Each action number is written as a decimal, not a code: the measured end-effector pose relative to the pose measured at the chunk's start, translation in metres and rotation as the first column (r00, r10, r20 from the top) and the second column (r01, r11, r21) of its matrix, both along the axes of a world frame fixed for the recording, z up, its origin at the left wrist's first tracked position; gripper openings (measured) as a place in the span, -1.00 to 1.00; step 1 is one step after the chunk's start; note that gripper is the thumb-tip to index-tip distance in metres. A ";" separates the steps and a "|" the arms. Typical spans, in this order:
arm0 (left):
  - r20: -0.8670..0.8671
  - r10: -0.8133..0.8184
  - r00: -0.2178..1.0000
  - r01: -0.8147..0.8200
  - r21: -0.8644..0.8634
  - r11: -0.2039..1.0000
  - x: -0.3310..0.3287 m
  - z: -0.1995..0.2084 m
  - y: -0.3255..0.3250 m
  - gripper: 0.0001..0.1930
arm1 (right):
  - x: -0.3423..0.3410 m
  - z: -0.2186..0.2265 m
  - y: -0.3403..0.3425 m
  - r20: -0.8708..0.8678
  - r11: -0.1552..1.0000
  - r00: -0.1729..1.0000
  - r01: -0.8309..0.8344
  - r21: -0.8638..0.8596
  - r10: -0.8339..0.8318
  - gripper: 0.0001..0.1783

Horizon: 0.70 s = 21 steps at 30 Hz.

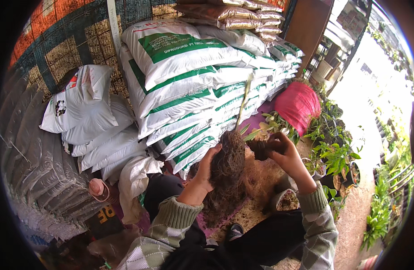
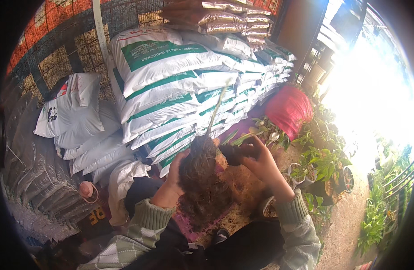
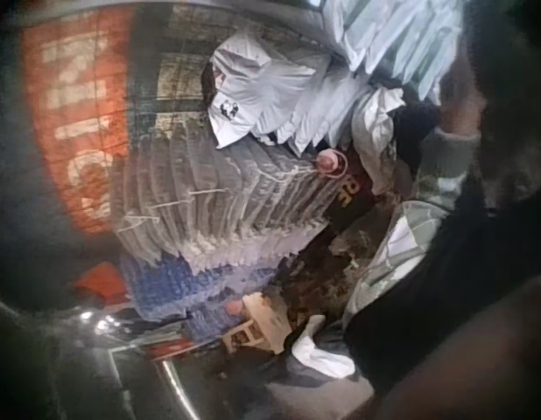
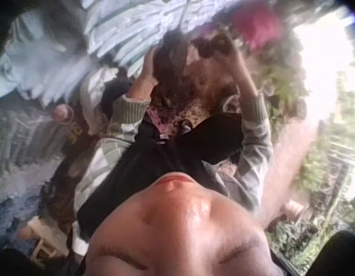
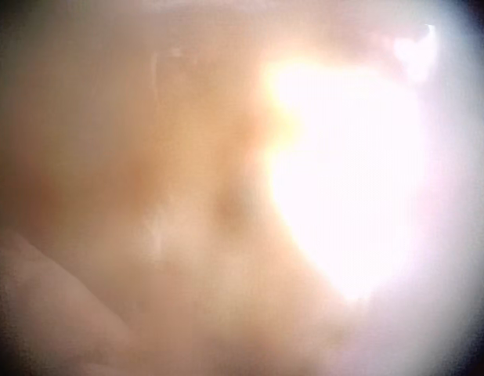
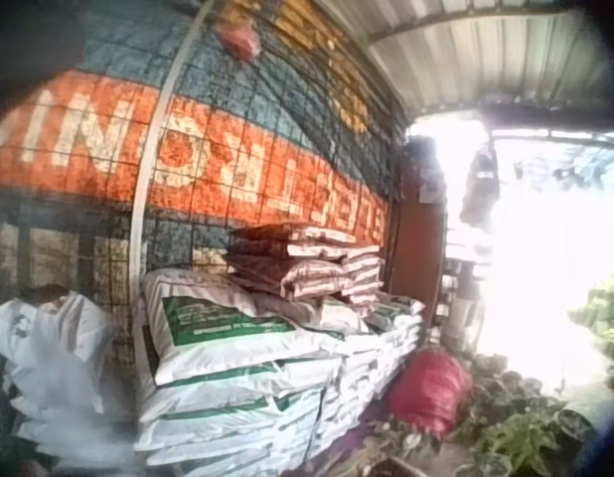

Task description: The person is wrapping a plant's root ball with fibrous material, likely coconut coir, by hand. They repeatedly pick up strands of the material and press them around the roots to form a compact bundle.

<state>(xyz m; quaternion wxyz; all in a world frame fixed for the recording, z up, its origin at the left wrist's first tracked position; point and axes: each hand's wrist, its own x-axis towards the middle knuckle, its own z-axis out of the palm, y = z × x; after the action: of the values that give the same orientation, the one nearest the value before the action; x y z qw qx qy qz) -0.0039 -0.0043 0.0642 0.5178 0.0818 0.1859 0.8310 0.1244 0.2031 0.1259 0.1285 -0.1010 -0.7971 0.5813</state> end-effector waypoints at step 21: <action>-0.267 0.376 0.887 -0.421 -0.134 0.897 0.022 -0.068 0.032 -0.53 | -0.027 -0.005 -0.038 -0.034 0.982 0.987 -0.159 -0.106 0.156 -0.67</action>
<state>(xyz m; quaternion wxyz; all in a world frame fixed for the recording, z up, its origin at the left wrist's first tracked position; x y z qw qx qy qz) 0.0185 0.0277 -0.0042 0.3150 0.0899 0.3362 0.8830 0.0970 0.1649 0.1213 0.0866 -0.0373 -0.7682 0.6333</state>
